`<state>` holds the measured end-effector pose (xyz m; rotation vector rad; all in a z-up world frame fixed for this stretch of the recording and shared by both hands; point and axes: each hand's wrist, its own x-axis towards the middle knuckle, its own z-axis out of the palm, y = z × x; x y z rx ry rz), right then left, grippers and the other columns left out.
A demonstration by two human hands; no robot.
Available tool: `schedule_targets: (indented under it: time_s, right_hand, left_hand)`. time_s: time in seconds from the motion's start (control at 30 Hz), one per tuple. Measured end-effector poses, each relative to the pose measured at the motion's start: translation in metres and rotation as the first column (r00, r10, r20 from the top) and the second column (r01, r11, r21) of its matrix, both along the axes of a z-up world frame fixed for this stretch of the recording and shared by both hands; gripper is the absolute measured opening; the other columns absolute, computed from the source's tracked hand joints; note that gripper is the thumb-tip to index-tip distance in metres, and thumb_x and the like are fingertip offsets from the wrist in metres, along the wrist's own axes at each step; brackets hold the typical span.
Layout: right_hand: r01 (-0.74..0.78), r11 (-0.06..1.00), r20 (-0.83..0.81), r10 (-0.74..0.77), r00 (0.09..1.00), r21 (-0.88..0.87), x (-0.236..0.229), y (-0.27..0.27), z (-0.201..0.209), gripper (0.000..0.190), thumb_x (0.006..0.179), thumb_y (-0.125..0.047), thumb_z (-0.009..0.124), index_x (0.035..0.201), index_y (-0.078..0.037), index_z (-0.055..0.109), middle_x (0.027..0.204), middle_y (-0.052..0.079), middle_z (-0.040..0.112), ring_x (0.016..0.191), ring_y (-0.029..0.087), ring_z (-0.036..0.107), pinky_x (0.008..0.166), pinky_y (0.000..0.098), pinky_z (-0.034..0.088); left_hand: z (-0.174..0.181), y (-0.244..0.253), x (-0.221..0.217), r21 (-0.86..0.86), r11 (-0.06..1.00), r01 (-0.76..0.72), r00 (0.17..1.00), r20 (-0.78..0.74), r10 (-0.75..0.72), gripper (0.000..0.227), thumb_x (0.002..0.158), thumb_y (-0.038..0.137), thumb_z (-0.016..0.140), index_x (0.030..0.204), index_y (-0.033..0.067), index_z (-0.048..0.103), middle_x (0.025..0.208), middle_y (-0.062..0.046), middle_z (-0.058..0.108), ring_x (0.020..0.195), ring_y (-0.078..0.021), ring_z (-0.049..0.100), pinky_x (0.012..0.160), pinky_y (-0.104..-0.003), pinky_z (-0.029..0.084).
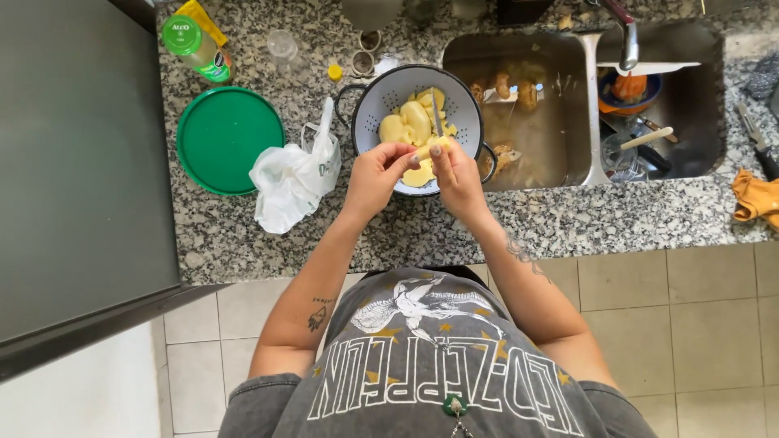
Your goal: Slicing peeled potatoes with a knife into a colander over a kitchen sink.
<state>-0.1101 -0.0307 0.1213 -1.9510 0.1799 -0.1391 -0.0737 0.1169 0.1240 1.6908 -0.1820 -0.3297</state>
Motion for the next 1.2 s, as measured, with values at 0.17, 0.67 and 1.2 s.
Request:
schedule_targets:
  time_s: [0.17, 0.67, 1.2]
  right_hand:
    - [-0.019, 1.0, -0.039, 0.019, 0.999, -0.002, 0.005, -0.011, -0.025, 0.058, 0.101, -0.049, 0.031, 0.06, -0.012, 0.049, 0.044, 0.005, 0.048, 0.05, 0.02, 0.05, 0.054, 0.031, 0.042]
    - [-0.036, 0.918, -0.326, 0.177, 0.929, 0.395, 0.025, -0.052, -0.031, 0.06, 0.093, -0.062, 0.022, 0.063, -0.015, 0.043, 0.044, -0.005, 0.031, 0.035, 0.008, 0.031, 0.031, 0.018, 0.024]
    - [-0.13, 0.988, -0.191, 0.144, 0.971, 0.084, -0.002, -0.069, -0.045, 0.036, 0.097, -0.044, 0.048, 0.083, -0.011, 0.051, 0.056, 0.004, 0.045, 0.054, 0.017, 0.046, 0.049, 0.0302, 0.037]
  left_hand:
    - [0.009, -0.006, 0.002, 0.046, 0.998, -0.035, 0.999, 0.035, 0.033, 0.014, 0.086, 0.026, 0.068, 0.092, 0.0142, 0.072, 0.07, 0.001, 0.07, 0.061, -0.0046, 0.058, 0.058, -0.018, 0.047]
    - [-0.013, -0.023, 0.026, 0.524, 0.842, -0.125, 0.941, 0.332, -0.068, 0.024, 0.079, 0.019, 0.074, 0.102, 0.0191, 0.069, 0.088, -0.004, 0.068, 0.078, -0.0204, 0.065, 0.069, -0.031, 0.048]
    - [-0.017, -0.031, 0.014, -0.088, 0.995, -0.056, 0.992, -0.115, 0.046, 0.03, 0.077, 0.022, 0.079, 0.105, 0.0165, 0.069, 0.084, 0.0, 0.07, 0.071, -0.0025, 0.06, 0.063, -0.015, 0.051]
